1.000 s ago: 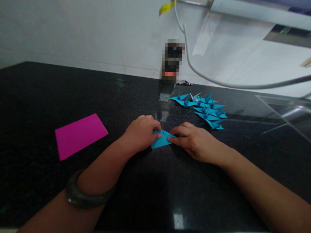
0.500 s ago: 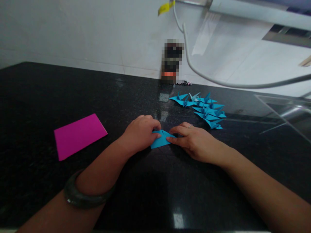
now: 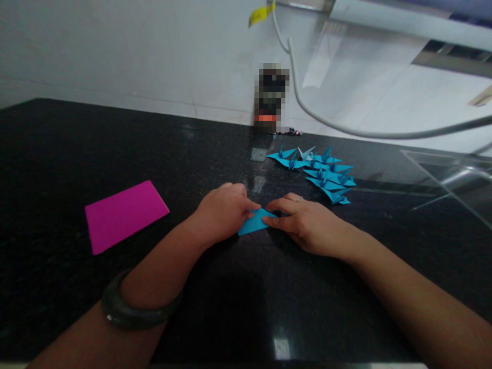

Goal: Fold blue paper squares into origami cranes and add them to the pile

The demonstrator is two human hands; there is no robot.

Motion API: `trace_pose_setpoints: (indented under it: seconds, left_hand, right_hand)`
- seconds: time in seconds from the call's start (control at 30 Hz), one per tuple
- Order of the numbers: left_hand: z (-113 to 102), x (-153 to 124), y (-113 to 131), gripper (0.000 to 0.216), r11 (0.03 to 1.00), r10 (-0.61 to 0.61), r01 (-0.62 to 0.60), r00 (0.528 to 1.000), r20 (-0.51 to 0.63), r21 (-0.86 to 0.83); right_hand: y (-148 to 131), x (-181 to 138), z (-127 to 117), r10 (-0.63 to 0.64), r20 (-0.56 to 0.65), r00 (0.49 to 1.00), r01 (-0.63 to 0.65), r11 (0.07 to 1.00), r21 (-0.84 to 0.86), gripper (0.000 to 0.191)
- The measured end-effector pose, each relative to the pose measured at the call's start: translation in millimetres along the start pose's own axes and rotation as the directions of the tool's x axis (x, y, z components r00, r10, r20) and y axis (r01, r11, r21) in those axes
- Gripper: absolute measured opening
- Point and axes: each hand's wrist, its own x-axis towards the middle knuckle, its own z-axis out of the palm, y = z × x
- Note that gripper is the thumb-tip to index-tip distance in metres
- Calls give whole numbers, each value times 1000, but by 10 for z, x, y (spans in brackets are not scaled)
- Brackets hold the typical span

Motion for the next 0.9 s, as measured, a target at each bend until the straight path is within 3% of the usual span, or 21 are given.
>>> trace_pose_setpoints:
  seconds: [0.13, 0.33, 0.57, 0.9]
  left_hand:
    - [-32, -25, 62, 37, 992, -45, 42, 999, 24, 116]
    - [-31, -62, 112, 30, 971, -67, 61, 998, 21, 231]
    - [-54, -101, 138, 29, 979, 19, -29, 999, 47, 201]
    - [-49, -136, 170, 33, 973, -46, 36, 998, 39, 229]
  right_hand:
    - [-5, 0, -6, 2, -3, 1000, -2, 1000, 8, 36]
    - [-12, 2, 3, -1, -15, 1000, 1, 1000, -1, 34]
    - [-8, 0, 0, 2, 0, 1000, -2, 1000, -14, 34]
    - [13, -7, 15, 16, -7, 1000, -16, 1000, -14, 35]
